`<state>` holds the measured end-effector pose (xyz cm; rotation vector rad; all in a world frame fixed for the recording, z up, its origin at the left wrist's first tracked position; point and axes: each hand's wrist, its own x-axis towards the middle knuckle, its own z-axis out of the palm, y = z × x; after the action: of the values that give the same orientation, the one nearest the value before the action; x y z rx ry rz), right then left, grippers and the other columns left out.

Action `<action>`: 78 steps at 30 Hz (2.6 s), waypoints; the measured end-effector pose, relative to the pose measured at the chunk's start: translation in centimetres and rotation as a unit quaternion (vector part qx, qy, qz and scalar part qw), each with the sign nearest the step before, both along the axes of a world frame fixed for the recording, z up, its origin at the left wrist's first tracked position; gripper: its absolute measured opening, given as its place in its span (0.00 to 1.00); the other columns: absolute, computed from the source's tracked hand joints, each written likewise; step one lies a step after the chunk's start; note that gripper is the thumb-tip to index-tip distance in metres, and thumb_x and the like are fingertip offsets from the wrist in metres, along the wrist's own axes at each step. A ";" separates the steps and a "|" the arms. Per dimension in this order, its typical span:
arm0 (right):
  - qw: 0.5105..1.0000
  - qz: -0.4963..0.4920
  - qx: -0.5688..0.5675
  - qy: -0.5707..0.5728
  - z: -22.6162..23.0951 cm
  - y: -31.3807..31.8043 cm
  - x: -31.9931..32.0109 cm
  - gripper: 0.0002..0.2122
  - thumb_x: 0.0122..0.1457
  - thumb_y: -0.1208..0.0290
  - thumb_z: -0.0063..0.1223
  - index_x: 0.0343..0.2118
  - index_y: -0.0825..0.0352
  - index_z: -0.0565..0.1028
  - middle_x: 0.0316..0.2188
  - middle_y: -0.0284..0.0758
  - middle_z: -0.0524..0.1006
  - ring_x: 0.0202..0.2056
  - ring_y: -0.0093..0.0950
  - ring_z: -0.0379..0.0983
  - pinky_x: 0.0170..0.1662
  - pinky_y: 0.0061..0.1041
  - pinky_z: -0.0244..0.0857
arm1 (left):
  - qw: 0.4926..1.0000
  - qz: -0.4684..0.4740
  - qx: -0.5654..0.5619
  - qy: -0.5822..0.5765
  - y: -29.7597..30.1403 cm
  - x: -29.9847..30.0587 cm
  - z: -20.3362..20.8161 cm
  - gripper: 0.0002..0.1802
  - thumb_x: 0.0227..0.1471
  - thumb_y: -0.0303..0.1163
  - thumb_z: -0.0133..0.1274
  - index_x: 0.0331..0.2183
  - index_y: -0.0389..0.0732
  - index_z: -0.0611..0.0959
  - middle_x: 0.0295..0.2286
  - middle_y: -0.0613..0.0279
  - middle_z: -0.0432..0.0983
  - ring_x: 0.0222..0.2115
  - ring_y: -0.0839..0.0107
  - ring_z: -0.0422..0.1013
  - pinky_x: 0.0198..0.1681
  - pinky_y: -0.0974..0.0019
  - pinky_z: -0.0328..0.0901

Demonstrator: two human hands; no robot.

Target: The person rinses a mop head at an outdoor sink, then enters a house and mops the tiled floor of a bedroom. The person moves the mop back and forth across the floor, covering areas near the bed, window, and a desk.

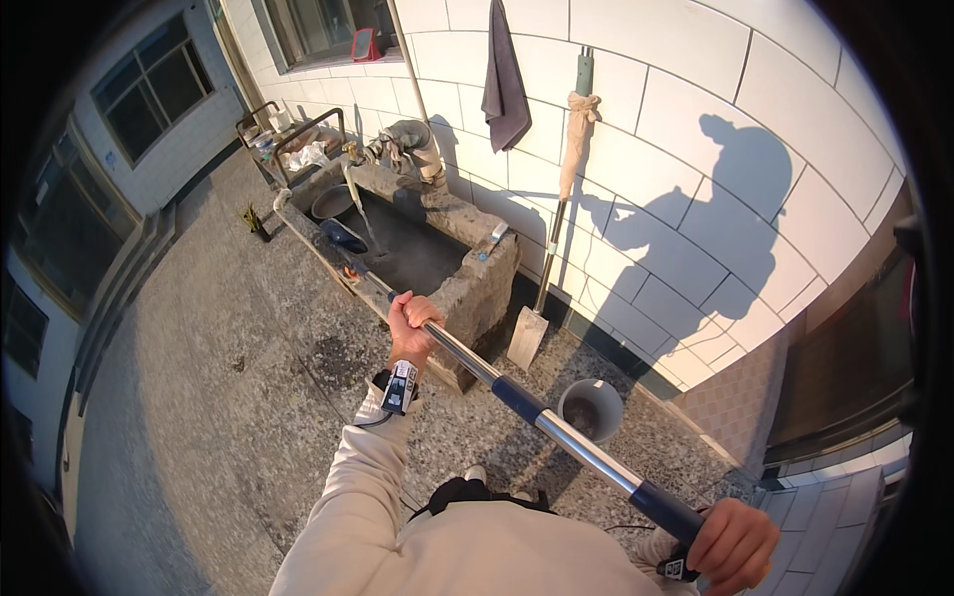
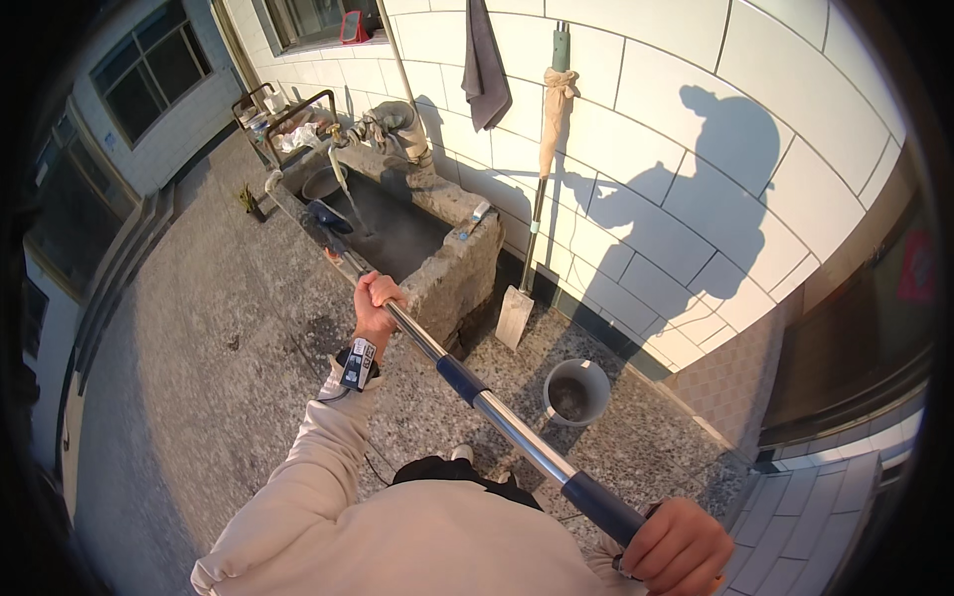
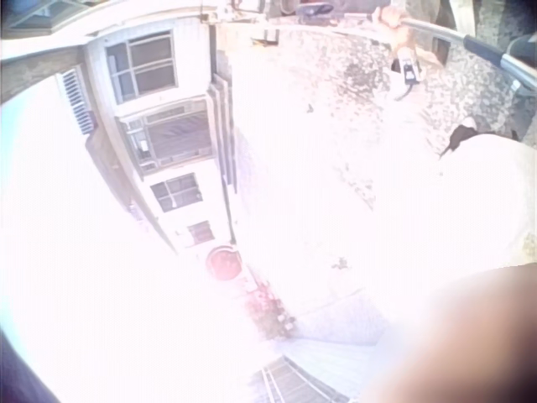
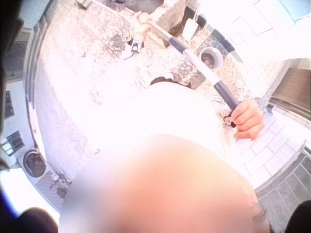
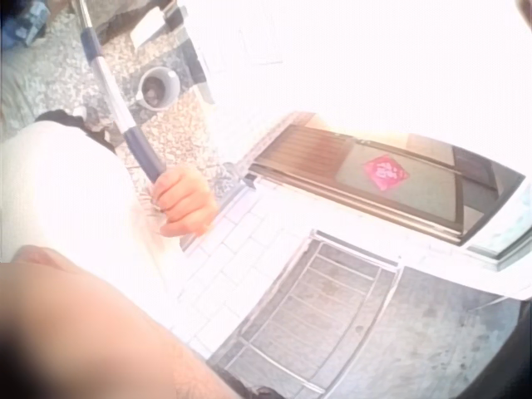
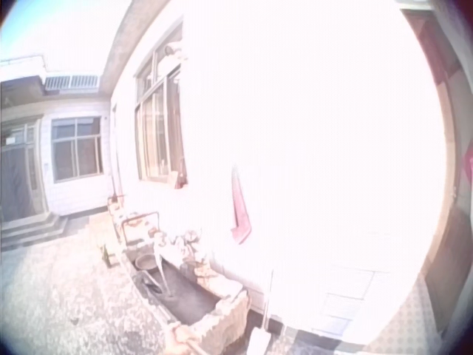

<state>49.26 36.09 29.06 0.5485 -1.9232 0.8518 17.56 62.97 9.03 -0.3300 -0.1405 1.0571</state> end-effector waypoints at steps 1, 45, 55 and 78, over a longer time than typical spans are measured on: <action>0.999 -0.027 -0.025 0.037 -0.1 -0.1 -0.3 0.18 0.56 0.64 0.34 0.16 0.67 0.71 0.09 0.30 0.65 0.12 0.21 0.62 0.23 0.21 0.62 | 1.000 0.004 0.017 -0.011 -0.1 -0.1 -0.1 0.17 0.40 0.28 0.41 0.06 0.44 0.58 0.05 0.71 0.52 0.04 0.79 0.49 0.09 0.77 0.51; 0.824 -0.285 -0.365 0.325 -9.0 -7.3 0.9 0.13 0.40 0.78 0.51 0.04 0.62 0.65 0.02 0.27 0.63 0.05 0.16 0.55 0.17 0.14 0.55 | 0.988 -0.035 -0.141 0.052 -3.1 0.8 -4.8 0.23 0.41 0.27 0.42 0.05 0.49 0.51 0.04 0.74 0.44 0.04 0.79 0.44 0.07 0.76 0.48; 0.811 -0.276 -0.351 0.378 -10.6 -8.3 1.6 0.15 0.44 0.69 0.47 0.06 0.57 0.58 0.03 0.23 0.56 0.07 0.15 0.50 0.20 0.17 0.50 | 0.982 -0.028 -0.159 0.100 -4.1 2.3 -4.3 0.22 0.43 0.26 0.41 0.07 0.48 0.51 0.05 0.75 0.44 0.04 0.80 0.43 0.07 0.76 0.47; 0.885 0.045 -0.458 0.073 -14.4 4.9 -11.7 0.07 0.35 0.79 0.55 0.09 0.65 0.68 0.05 0.32 0.66 0.08 0.22 0.60 0.23 0.19 0.58 | 0.913 0.317 -0.249 0.057 -18.5 -24.1 -11.8 0.22 0.45 0.28 0.41 0.07 0.48 0.53 0.04 0.75 0.47 0.04 0.82 0.44 0.06 0.78 0.47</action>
<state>37.59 41.02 14.71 0.1060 -1.1565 1.5832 -6.55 44.49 -2.74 -0.7119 0.1480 1.7586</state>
